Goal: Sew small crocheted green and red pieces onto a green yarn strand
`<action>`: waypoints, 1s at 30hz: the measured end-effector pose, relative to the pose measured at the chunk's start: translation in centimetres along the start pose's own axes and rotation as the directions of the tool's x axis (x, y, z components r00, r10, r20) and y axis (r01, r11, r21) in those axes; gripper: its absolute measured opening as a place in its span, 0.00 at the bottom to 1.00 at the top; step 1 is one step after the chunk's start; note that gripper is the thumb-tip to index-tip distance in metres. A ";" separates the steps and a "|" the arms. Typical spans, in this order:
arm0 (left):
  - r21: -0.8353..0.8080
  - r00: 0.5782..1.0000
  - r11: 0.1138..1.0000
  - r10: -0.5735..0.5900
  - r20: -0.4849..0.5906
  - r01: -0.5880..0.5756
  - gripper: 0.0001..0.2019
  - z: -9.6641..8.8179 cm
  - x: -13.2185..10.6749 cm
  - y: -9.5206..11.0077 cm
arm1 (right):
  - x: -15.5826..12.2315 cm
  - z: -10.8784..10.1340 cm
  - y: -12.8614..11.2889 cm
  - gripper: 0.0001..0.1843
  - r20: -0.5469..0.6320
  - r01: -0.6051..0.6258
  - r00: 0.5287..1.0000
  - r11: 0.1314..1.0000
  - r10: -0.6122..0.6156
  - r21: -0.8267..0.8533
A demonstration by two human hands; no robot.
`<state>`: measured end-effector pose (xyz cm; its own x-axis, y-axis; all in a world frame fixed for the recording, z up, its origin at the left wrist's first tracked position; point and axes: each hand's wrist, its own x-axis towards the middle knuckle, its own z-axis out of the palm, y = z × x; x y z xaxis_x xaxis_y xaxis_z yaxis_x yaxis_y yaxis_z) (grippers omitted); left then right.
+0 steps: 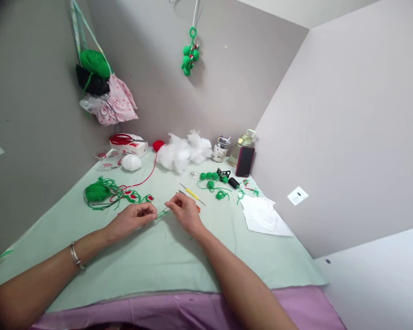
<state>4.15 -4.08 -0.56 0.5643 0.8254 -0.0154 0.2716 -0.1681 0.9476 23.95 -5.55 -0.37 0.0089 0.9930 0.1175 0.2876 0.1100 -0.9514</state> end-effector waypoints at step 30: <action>0.017 0.960 0.975 0.220 -0.173 -0.220 0.11 0.4 -0.3 0.3 | -0.4 -0.8 -1.1 0.16 0.485 -0.337 0.859 0.894 0.163 0.296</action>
<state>4.35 -4.62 -0.40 0.4663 0.8489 0.2488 0.1537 -0.3547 0.9223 24.43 -6.05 0.85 -0.4099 0.8916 -0.1925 -0.0290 -0.2237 -0.9742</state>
